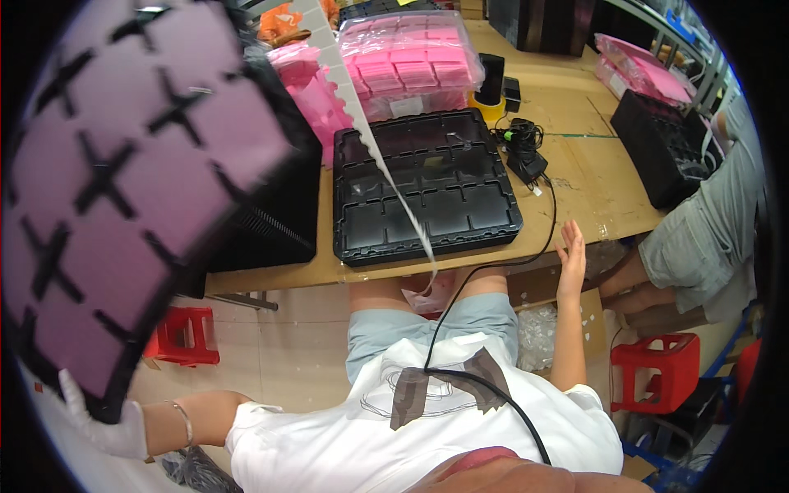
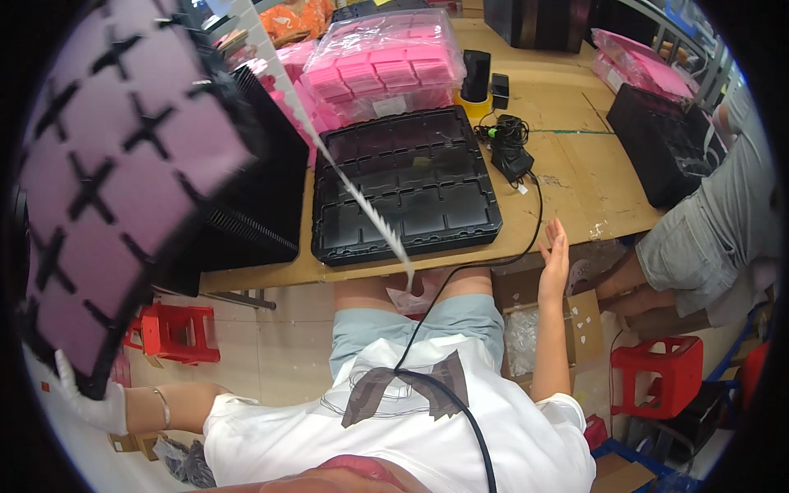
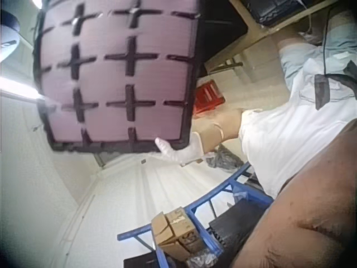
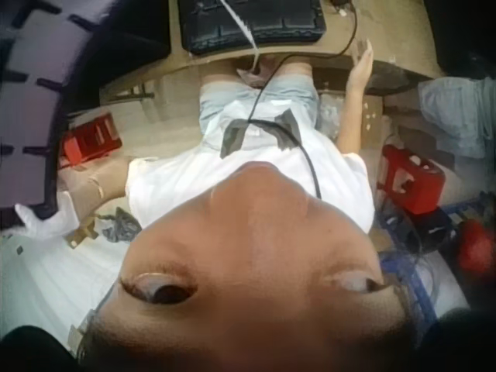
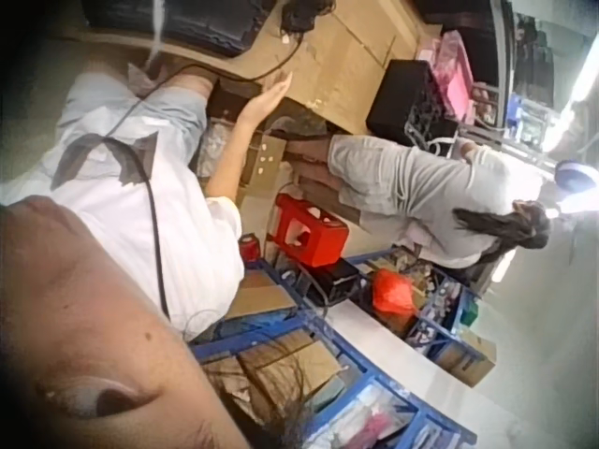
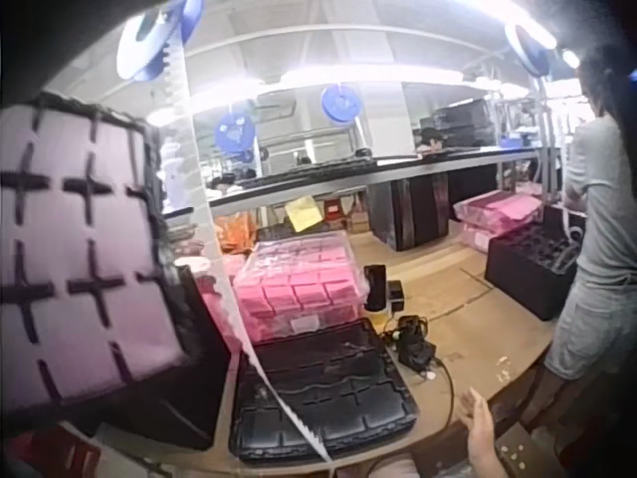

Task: Assembling black plastic trays with pink foam inserts and securing them with a white serrated plastic strip.

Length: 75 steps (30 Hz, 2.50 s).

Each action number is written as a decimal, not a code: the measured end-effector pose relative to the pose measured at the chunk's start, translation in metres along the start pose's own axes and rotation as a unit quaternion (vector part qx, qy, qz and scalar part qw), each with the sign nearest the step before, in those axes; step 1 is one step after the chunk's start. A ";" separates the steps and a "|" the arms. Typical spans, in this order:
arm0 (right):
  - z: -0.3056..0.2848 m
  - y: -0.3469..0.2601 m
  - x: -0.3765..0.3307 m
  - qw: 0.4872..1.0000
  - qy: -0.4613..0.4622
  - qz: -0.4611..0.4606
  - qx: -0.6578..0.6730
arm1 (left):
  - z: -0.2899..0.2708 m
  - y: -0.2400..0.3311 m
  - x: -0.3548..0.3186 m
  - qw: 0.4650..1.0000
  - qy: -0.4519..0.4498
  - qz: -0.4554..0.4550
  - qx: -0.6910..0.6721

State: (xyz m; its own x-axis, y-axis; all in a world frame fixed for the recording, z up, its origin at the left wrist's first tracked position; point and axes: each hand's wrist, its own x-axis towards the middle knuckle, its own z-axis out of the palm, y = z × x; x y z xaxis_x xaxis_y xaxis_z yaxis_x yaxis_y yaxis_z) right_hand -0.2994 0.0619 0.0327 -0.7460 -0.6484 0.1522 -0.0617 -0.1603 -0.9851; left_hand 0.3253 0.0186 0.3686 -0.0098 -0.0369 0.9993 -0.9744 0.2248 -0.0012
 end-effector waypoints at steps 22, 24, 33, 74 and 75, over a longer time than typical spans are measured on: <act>0.046 -0.007 -0.014 0.997 -0.064 -0.031 -0.037 | 0.257 0.114 -0.006 0.852 -0.511 0.099 0.057; 0.050 -0.011 -0.012 0.996 -0.076 -0.038 -0.039 | 0.267 0.109 -0.009 0.854 -0.509 0.095 0.049; 0.068 -0.026 0.004 0.992 -0.086 -0.084 -0.035 | 0.266 0.125 -0.036 0.928 -0.284 0.242 0.001; 0.355 -0.004 0.003 0.761 -0.528 -0.272 -0.261 | 0.230 0.145 -0.290 0.504 -0.452 -0.597 -0.430; 0.357 -0.005 0.001 0.765 -0.510 -0.274 -0.283 | 0.232 0.145 -0.291 0.496 -0.446 -0.595 -0.449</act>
State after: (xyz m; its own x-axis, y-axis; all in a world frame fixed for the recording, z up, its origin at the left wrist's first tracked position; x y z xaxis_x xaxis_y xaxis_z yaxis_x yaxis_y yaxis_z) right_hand -0.0634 -0.2038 0.0662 0.3821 -0.8886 0.2538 -0.6719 -0.4557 -0.5839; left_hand 0.1350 -0.1638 0.0689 -0.0334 -0.9893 -0.1420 0.0782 -0.1442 0.9864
